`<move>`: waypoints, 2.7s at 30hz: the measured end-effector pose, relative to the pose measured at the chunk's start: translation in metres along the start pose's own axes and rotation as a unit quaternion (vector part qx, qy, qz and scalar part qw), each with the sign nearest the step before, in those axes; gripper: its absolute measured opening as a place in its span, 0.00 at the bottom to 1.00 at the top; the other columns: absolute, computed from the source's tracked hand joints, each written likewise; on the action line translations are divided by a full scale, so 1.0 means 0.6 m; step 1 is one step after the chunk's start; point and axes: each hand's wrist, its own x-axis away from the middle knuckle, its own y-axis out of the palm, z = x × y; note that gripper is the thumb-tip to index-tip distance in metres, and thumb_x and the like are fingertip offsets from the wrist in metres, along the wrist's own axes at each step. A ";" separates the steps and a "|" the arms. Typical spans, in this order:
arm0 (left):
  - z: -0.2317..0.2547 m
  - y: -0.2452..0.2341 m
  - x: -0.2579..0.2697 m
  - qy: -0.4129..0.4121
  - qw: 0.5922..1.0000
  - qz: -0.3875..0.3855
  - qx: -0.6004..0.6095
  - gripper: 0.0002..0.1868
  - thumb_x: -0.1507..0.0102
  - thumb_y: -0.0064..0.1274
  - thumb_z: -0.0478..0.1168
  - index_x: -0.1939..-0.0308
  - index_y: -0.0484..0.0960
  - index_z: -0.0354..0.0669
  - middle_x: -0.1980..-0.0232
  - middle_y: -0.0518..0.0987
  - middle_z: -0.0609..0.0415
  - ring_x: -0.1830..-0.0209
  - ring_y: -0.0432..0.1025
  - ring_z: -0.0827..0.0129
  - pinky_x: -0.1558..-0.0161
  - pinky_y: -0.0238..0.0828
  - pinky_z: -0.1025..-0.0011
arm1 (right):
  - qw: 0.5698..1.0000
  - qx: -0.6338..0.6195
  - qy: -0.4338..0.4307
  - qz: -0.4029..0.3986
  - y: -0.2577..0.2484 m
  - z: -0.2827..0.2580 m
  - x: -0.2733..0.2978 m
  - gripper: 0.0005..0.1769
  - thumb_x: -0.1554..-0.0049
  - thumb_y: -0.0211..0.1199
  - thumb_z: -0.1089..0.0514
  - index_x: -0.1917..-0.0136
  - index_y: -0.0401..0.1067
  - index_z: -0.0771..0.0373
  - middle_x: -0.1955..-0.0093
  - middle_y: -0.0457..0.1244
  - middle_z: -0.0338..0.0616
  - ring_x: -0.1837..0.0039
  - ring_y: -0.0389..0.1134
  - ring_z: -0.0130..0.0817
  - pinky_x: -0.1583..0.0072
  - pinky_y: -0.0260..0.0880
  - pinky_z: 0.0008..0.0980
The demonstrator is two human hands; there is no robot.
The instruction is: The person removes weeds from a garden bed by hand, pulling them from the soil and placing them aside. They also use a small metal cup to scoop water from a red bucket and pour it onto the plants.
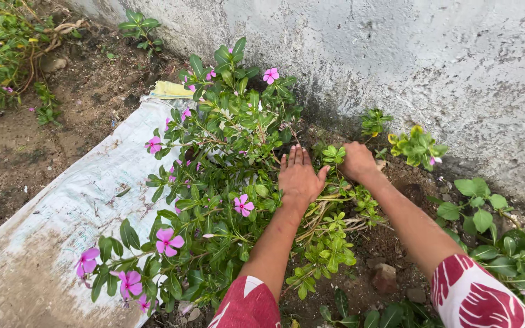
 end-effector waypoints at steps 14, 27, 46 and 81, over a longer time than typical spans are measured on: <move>0.000 -0.009 0.003 -0.001 1.000 -0.024 -0.003 0.46 0.31 0.23 0.67 0.22 0.53 0.34 0.17 0.50 0.45 0.16 0.41 0.60 0.21 0.35 0.59 | 0.979 -0.149 0.078 -0.114 -0.037 0.009 0.015 0.17 0.36 0.60 0.49 0.52 0.84 0.61 0.59 0.72 0.50 0.67 0.73 0.39 0.51 0.77 0.39; -0.001 -0.003 -0.001 0.001 1.000 -0.016 0.004 0.46 0.32 0.25 0.68 0.23 0.53 0.34 0.17 0.50 0.45 0.16 0.41 0.60 0.21 0.34 0.58 | 0.991 -0.128 0.024 0.039 -0.032 -0.022 0.002 0.17 0.49 0.67 0.56 0.45 0.81 0.49 0.51 0.71 0.59 0.49 0.73 0.59 0.44 0.74 0.53; 0.004 0.003 -0.003 0.014 1.000 0.003 -0.021 0.46 0.32 0.27 0.68 0.23 0.55 0.34 0.18 0.51 0.45 0.16 0.42 0.61 0.21 0.36 0.58 | 0.996 -0.051 0.040 -0.054 -0.113 -0.043 0.061 0.17 0.46 0.67 0.50 0.44 0.80 0.54 0.48 0.71 0.57 0.46 0.73 0.56 0.41 0.74 0.52; 0.136 -0.067 0.026 0.282 0.893 -0.162 -0.310 0.54 0.34 0.33 0.73 0.19 0.36 0.40 0.15 0.35 0.50 0.15 0.30 0.62 0.21 0.24 0.52 | 0.972 0.099 0.154 -0.149 -0.054 0.183 0.194 0.19 0.40 0.55 0.57 0.42 0.75 0.70 0.42 0.69 0.64 0.42 0.74 0.57 0.41 0.77 0.49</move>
